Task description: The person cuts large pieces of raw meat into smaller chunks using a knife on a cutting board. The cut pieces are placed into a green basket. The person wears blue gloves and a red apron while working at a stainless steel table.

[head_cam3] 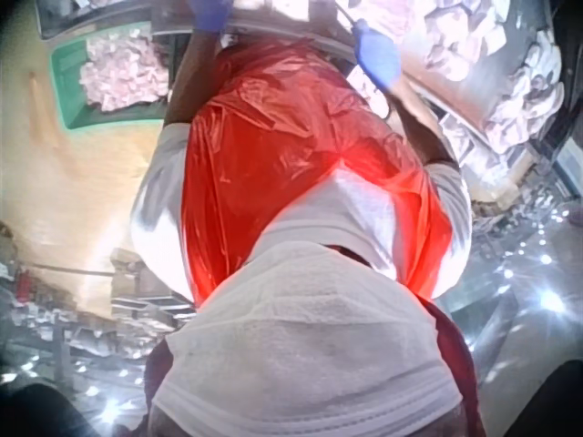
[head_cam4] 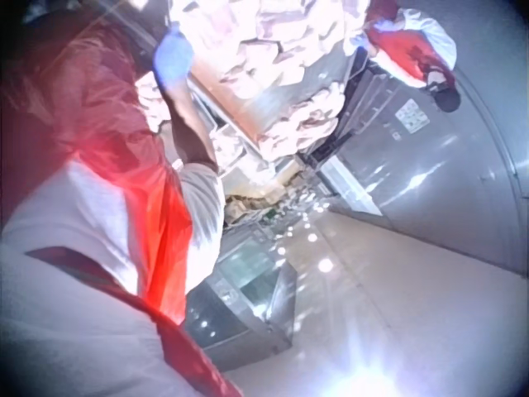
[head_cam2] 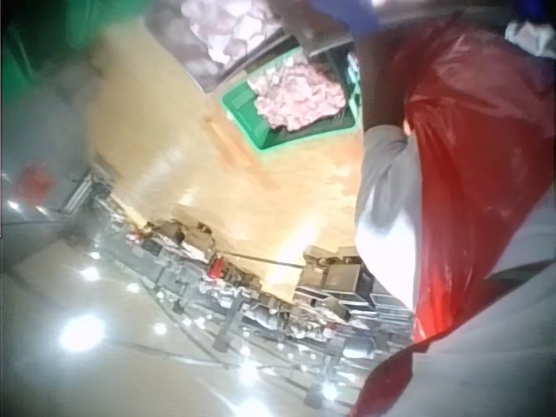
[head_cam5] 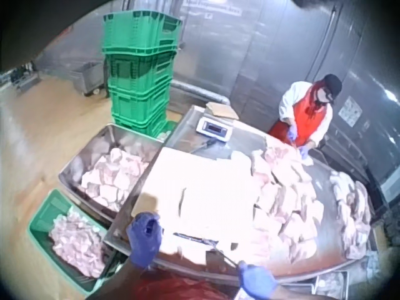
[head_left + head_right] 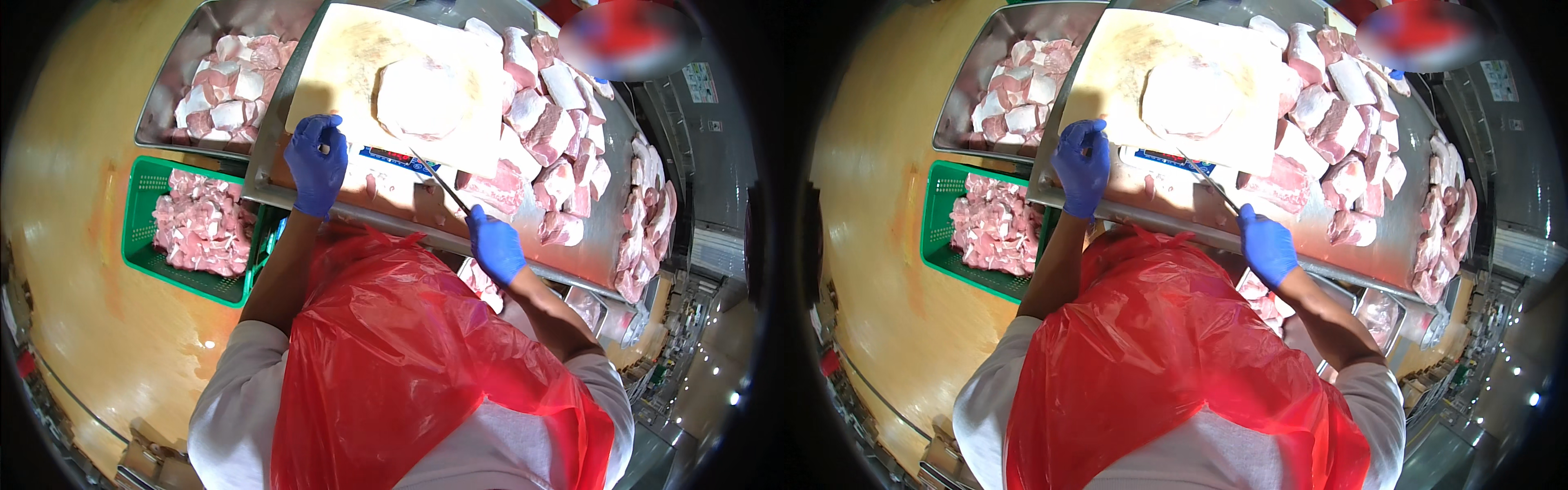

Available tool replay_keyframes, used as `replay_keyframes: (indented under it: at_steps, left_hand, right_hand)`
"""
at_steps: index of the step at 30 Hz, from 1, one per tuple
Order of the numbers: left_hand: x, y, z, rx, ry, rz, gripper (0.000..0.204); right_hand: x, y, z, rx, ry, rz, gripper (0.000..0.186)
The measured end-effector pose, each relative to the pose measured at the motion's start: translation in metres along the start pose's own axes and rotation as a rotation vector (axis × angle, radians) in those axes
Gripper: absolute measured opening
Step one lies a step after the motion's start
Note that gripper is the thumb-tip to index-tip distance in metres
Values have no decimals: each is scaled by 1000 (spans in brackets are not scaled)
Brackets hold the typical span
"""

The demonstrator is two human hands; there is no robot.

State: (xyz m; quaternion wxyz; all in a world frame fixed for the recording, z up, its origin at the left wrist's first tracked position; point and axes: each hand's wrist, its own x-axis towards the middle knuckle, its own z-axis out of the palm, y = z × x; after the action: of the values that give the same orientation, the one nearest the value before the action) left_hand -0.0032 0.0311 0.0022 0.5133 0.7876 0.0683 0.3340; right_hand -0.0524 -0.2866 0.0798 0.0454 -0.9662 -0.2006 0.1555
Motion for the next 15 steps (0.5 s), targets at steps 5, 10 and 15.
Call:
replay_keyframes:
  at_steps: [5,10,15]
  left_hand:
    - [-4,25,42,-72,-39,93,35]
    - [6,17,59,-205,-1,-28,19]
    - [2,19,50,-112,15,-17,13]
  right_hand:
    - [26,-33,-28,148,265,-105,12]
    - [102,-90,-32,170,309,-102,16]
    - [120,-87,-13,2,230,-111,21]
